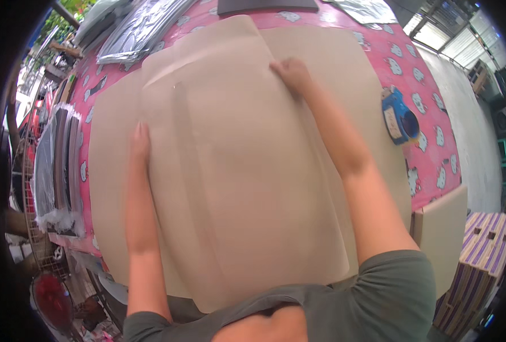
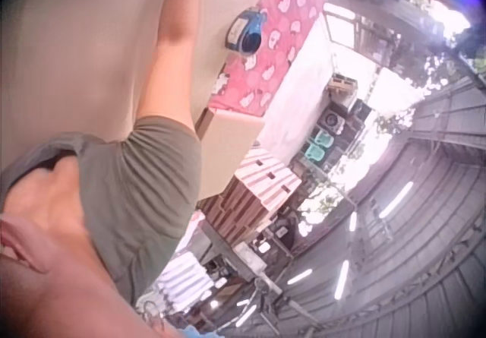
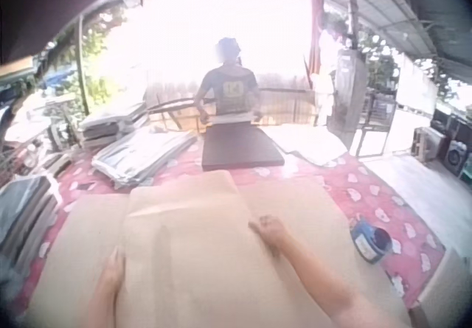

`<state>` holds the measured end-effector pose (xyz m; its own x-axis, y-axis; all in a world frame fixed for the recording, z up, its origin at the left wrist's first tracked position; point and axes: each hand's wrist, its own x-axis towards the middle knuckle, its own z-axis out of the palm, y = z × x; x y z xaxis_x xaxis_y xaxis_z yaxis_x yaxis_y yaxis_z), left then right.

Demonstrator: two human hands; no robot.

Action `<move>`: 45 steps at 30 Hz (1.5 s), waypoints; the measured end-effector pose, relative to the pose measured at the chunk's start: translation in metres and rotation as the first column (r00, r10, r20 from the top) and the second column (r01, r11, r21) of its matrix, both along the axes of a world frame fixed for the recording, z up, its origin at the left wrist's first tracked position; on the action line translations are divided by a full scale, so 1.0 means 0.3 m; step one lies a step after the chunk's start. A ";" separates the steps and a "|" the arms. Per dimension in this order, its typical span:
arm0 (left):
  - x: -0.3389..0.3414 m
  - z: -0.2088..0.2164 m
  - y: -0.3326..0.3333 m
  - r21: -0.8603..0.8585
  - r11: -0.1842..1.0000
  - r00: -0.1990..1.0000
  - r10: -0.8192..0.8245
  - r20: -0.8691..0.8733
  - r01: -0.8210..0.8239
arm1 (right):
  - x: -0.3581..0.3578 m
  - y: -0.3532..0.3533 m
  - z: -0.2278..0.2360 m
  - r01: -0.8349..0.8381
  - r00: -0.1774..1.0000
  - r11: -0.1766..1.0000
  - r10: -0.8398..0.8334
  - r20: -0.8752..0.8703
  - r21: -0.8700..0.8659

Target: The person wraps several flat rectangular items in brown paper, folding the paper around each item and securing the seams with clear tape using a tape dispenser.

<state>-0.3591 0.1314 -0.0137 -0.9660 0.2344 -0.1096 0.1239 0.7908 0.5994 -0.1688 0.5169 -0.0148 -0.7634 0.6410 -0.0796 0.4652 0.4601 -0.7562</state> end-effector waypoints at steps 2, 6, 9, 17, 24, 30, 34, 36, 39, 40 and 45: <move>0.327 0.027 -0.054 -0.275 0.930 0.963 -0.267 -0.043 0.245 | 0.349 -0.109 -0.069 -0.021 0.968 1.000 0.023 -0.248 0.008; 0.876 0.102 -0.350 -0.407 0.543 0.582 -0.812 -0.033 0.734 | 1.004 -0.534 0.006 -0.118 0.993 0.991 0.116 -0.034 -0.067; 0.948 0.211 -0.427 -0.058 0.406 0.410 -0.897 0.166 0.912 | 1.393 -0.767 0.069 -0.194 0.981 0.981 0.194 -0.004 -0.022; 0.813 0.086 -0.061 -0.514 0.514 0.483 -0.851 -0.205 0.687 | 1.505 -0.850 -0.053 0.253 0.953 0.760 -0.304 -0.017 0.598; 0.825 0.084 -0.071 -0.511 0.495 0.482 -0.860 -0.169 0.703 | 1.069 -1.110 -0.198 0.393 0.906 0.718 -0.409 -0.108 0.574; 0.818 0.085 -0.119 -0.485 0.353 0.223 -0.926 -0.306 0.800 | 0.995 -1.424 -0.095 -0.173 0.978 0.945 0.199 0.067 -0.276; 0.880 0.097 -0.236 -0.369 0.083 0.040 -0.992 -0.122 0.926 | 0.963 -1.860 -0.024 -0.249 0.922 0.949 0.170 -0.348 -0.194; 0.875 0.139 -0.318 -0.164 -0.096 -0.112 -0.990 -0.087 0.982 | 0.855 -1.892 -0.110 0.199 0.861 0.968 -0.248 -0.444 -0.154; 0.777 0.182 -0.480 -0.098 -0.121 -0.128 -0.989 -0.072 0.988 | 0.844 -1.625 -0.152 0.185 0.854 0.981 -0.129 -0.505 0.063; 0.772 0.176 -0.499 -0.124 -0.108 -0.119 -0.989 -0.084 0.986 | 0.845 -1.534 -0.135 0.112 0.914 0.975 -0.026 -0.404 0.192; 0.801 -0.041 -0.557 -0.178 0.306 0.131 -0.767 -0.628 0.935 | 0.976 -1.434 -0.145 0.124 0.905 0.797 0.153 -0.397 0.591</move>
<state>-0.1188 -0.0358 -0.0260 0.0564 0.8744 0.4820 0.9530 -0.1910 0.2351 0.1240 0.0868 -0.0583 -0.6439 0.4402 0.6258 0.1705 0.8799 -0.4435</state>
